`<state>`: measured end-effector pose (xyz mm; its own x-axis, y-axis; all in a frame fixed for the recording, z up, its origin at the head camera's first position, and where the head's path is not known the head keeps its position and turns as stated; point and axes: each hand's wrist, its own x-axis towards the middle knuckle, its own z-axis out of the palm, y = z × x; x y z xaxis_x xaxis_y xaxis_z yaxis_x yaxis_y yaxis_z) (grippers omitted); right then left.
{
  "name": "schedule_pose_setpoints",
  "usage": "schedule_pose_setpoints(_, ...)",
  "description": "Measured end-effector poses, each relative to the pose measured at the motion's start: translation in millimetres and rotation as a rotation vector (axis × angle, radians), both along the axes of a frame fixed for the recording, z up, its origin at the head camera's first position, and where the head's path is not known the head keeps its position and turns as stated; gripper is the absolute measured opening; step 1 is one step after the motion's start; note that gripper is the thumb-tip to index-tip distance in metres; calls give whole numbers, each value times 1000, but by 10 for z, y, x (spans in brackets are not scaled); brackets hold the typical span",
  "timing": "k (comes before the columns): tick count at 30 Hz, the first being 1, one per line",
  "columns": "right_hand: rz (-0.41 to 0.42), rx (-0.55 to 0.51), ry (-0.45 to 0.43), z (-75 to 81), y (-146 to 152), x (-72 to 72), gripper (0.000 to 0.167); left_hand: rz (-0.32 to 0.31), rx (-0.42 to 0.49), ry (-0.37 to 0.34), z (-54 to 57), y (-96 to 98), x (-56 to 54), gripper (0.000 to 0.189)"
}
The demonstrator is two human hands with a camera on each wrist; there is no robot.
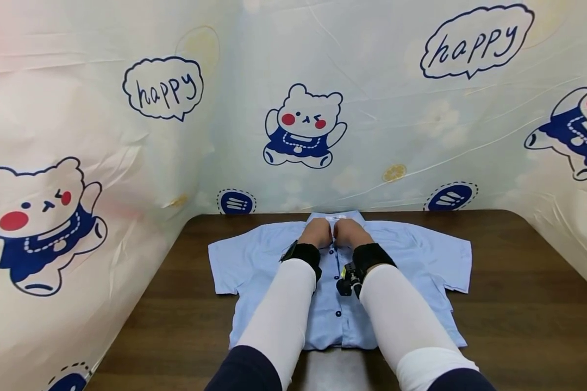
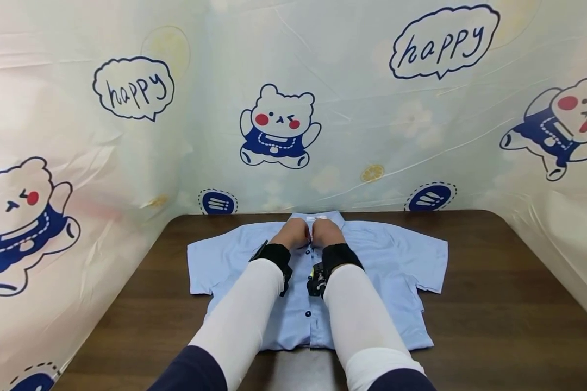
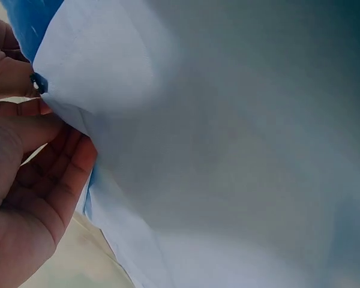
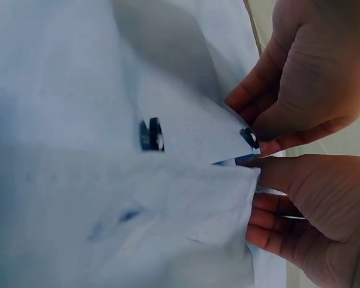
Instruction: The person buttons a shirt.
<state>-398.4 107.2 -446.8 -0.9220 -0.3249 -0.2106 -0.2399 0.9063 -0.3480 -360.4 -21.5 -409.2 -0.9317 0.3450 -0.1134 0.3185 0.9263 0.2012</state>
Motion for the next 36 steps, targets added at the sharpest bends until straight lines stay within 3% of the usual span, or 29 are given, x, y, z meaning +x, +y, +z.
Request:
schedule_pose_setpoints(1, 2, 17, 4, 17, -7, -7, 18, 1, 3, 2, -10, 0, -1, 19)
schedule_pose_setpoints(4, -19, 41, 15, 266, -69, 224, 20, 10, 21, 8, -10, -2, 9, 23)
schedule_pose_setpoints(8, -34, 34, 39, 433, -71, 403, 21, 31, 79, 3, 46, -7, 44, 29)
schedule_pose_setpoints(13, -58, -19, -7, 515, -28, 451, 11, 79, 185, -3, 157, -29, 108, 29)
schedule_pose_setpoints(18, -17, -43, 47, 605, -1, 459, 3, 158, 272, -24, 180, -93, 146, 22)
schedule_pose_setpoints(23, -26, -78, 56, 740, 14, 521, 7, 250, 520, -110, 161, -166, 185, 12)
schedule_pose_setpoints(30, -129, -330, 21, 776, 72, 644, 23, 462, 907, -318, 112, -177, 219, 5)
schedule_pose_setpoints(36, -127, -531, 49, 713, 85, 708, 21, 492, 1179, -424, 122, -165, 303, 6)
